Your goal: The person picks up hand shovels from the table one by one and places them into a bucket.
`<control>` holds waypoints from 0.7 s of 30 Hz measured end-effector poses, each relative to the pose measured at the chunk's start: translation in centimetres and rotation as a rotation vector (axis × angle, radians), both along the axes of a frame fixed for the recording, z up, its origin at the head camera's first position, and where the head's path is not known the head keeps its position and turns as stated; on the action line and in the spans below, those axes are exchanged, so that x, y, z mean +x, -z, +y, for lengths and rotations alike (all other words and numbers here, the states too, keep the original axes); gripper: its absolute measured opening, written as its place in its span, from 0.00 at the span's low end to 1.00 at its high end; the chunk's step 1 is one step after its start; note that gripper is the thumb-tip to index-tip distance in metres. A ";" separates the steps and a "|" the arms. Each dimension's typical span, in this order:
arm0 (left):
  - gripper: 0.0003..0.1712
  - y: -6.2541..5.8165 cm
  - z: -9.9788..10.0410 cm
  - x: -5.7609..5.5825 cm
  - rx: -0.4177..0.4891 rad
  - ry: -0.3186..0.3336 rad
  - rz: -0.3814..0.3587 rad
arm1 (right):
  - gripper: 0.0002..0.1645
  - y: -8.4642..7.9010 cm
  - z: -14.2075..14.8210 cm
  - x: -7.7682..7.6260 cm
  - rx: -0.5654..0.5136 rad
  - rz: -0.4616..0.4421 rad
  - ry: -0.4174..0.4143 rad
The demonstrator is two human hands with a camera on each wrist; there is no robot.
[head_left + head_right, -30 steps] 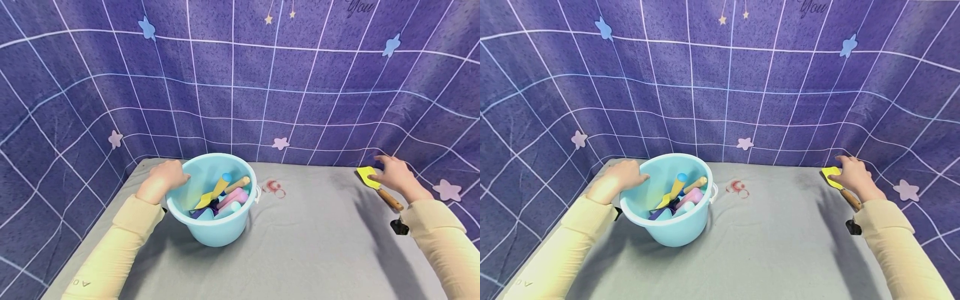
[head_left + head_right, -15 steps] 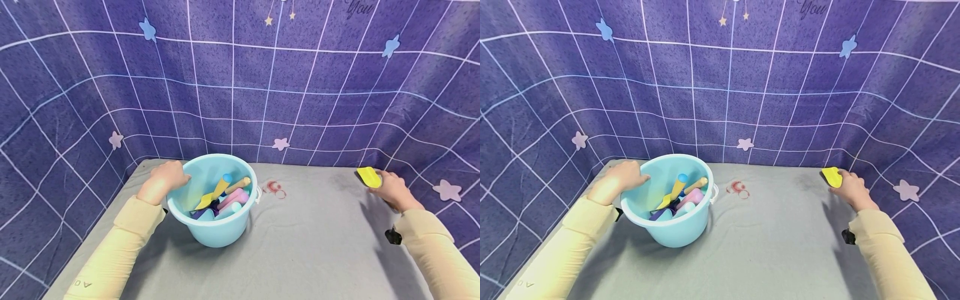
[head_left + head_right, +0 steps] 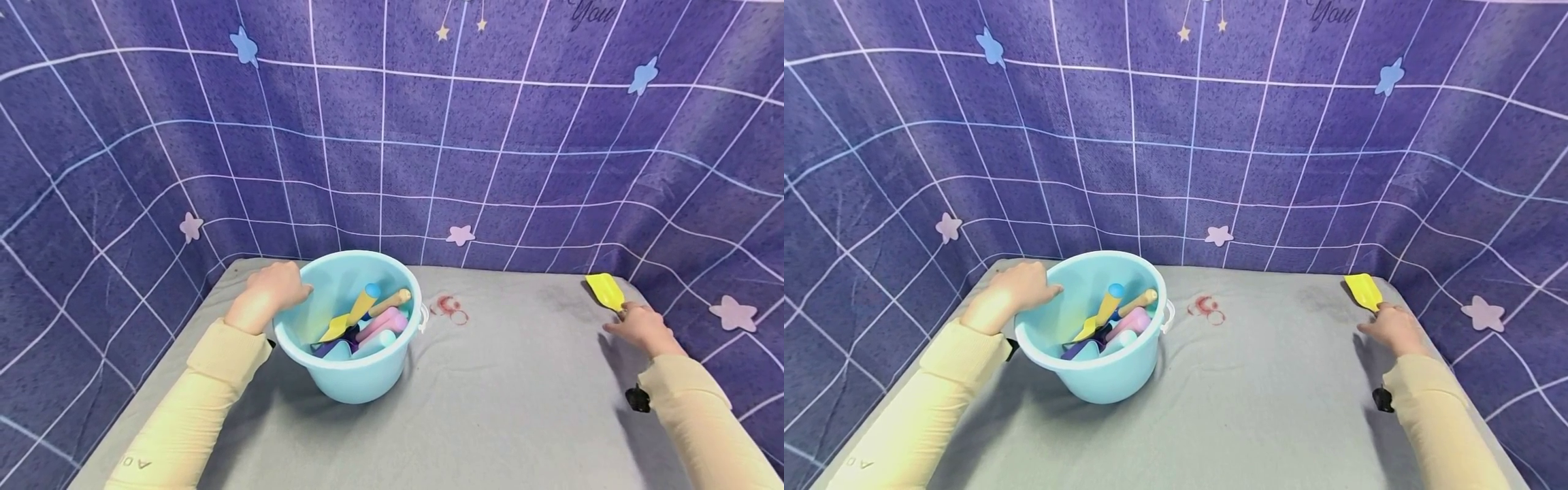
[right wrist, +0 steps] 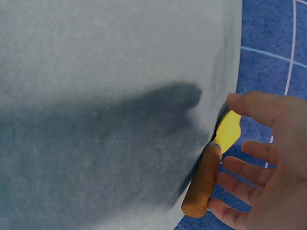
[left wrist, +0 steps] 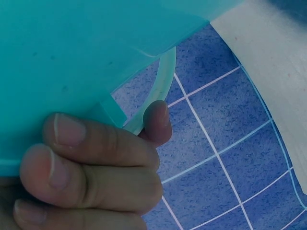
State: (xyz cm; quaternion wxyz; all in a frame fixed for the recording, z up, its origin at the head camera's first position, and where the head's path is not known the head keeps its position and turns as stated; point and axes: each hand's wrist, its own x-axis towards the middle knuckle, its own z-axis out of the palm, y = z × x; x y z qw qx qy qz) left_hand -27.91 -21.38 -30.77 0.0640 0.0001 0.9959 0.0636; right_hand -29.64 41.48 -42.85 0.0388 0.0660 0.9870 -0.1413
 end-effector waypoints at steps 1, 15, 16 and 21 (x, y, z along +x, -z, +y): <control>0.19 0.0 0.0 0.0 0.000 0.000 0.003 | 0.43 0.0 0.0 0.1 0.002 -0.007 0.008; 0.19 -0.2 0.1 0.1 -0.002 -0.001 -0.012 | 0.19 0.9 -0.2 -0.5 0.058 0.148 0.049; 0.19 -0.2 0.1 0.1 -0.003 -0.001 -0.014 | 0.19 0.9 -0.1 -0.4 0.053 0.153 0.058; 0.19 -0.2 0.2 0.1 -0.007 0.003 -0.008 | 0.17 1.0 0.4 -0.1 0.036 0.144 0.098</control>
